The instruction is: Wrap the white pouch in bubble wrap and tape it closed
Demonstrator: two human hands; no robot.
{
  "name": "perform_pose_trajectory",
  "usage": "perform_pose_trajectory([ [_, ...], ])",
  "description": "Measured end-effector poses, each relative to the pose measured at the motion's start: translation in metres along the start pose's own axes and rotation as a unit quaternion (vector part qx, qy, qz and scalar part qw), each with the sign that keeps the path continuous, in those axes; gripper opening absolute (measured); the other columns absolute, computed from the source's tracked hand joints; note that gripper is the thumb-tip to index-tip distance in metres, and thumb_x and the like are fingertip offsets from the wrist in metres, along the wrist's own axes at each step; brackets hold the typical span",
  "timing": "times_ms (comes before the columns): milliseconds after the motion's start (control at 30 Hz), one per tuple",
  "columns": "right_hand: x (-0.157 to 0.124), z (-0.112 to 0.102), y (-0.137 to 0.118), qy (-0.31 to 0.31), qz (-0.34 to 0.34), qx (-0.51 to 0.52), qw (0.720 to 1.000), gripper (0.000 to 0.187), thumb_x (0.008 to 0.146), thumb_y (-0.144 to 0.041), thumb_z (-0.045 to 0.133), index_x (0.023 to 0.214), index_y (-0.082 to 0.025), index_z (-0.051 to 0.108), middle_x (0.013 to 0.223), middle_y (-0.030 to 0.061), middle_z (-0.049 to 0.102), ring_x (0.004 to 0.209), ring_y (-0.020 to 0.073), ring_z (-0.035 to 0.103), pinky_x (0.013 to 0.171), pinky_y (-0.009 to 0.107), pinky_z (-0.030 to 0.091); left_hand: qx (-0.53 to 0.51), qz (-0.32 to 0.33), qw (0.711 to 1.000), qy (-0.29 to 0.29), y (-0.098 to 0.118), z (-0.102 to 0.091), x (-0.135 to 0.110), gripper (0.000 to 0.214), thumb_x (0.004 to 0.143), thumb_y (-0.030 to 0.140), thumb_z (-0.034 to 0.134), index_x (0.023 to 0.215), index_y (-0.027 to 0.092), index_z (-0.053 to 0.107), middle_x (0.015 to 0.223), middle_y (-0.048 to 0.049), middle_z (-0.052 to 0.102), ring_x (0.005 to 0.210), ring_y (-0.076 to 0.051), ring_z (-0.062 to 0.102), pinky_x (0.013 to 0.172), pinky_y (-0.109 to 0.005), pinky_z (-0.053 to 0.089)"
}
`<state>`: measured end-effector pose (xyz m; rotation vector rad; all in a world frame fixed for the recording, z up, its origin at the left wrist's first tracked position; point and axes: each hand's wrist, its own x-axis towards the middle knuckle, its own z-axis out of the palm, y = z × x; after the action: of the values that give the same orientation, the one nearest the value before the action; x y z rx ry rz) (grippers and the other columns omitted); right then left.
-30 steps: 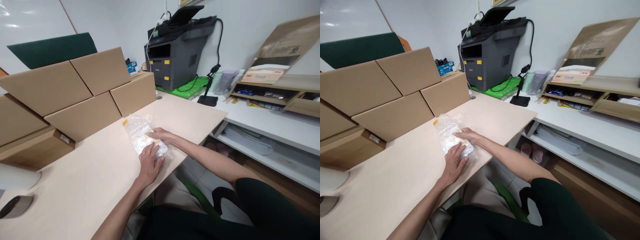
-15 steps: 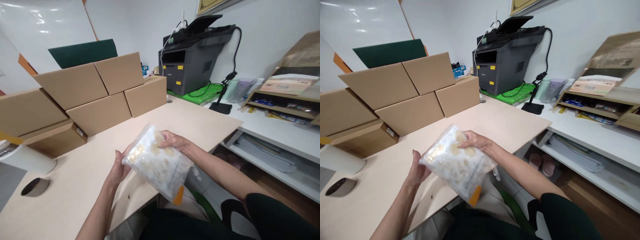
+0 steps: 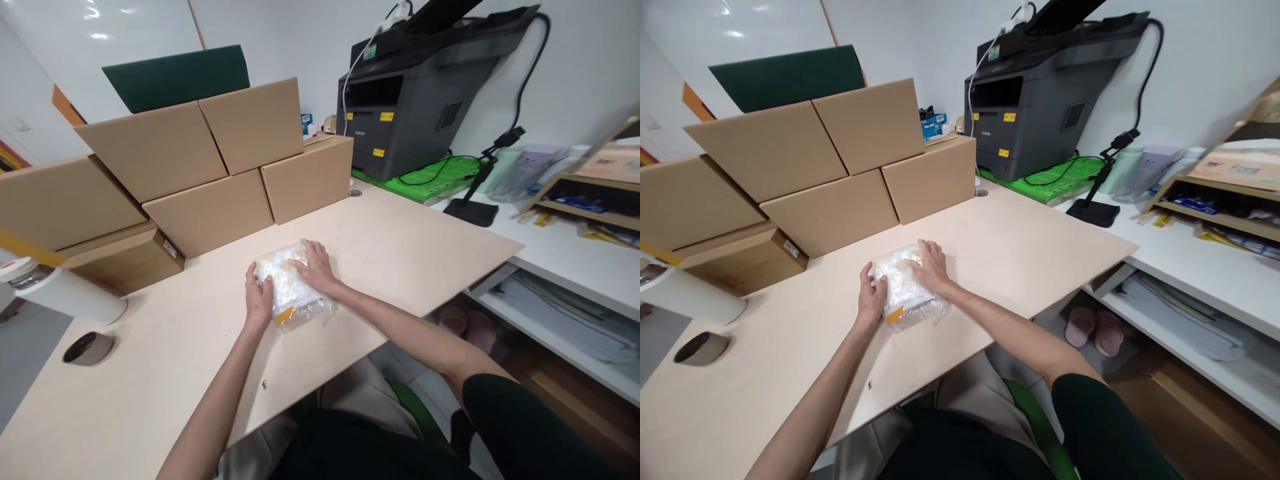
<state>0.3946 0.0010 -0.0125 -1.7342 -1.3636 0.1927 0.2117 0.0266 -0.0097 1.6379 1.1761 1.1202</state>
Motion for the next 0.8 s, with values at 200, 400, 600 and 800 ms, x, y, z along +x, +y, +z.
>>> perform_pose_trajectory([
  [200,0.001,0.001,0.014,-0.105,-0.180,-0.010,0.978,0.054,0.096,-0.045,0.042,0.143,-0.018,0.044,0.151,0.0156,0.039,0.145,0.0293,0.025,0.116,0.051,0.022,0.246,0.187,0.945,-0.108,-0.010,-0.014,0.003,0.054,0.097,0.046,0.037,0.143,0.020,0.044,0.163,-0.0130,0.018,0.151,-0.028,0.012,0.120,-0.051,0.013],
  [400,0.008,-0.017,0.018,-0.273,-0.187,-0.032,0.943,0.105,0.076,-0.076,0.056,0.154,-0.013,0.025,0.162,0.0183,0.012,0.150,0.0345,0.003,0.119,0.054,0.011,0.377,0.137,0.880,-0.255,-0.008,-0.034,0.010,0.105,0.078,0.072,0.055,0.156,0.016,0.014,0.164,-0.0206,-0.001,0.151,-0.034,-0.003,0.118,-0.058,0.006],
  [600,0.011,-0.022,0.024,-0.314,-0.179,-0.019,0.932,0.115,0.066,-0.076,0.068,0.156,-0.020,0.022,0.164,0.0153,0.005,0.150,0.0377,0.002,0.119,0.054,0.008,0.405,0.147,0.853,-0.295,-0.010,-0.038,0.018,0.120,0.069,0.076,0.061,0.157,0.018,0.003,0.163,-0.0215,-0.005,0.150,-0.036,-0.006,0.118,-0.059,0.005],
  [800,0.011,-0.017,0.029,-0.313,-0.165,-0.020,0.935,0.114,0.067,-0.076,0.067,0.156,-0.023,0.021,0.164,0.0141,0.007,0.150,0.0371,0.004,0.119,0.055,0.008,0.381,0.152,0.868,-0.279,-0.021,-0.036,0.020,0.128,0.065,0.072,0.067,0.157,0.017,-0.004,0.163,-0.0217,-0.001,0.150,-0.038,0.000,0.118,-0.058,0.009],
])
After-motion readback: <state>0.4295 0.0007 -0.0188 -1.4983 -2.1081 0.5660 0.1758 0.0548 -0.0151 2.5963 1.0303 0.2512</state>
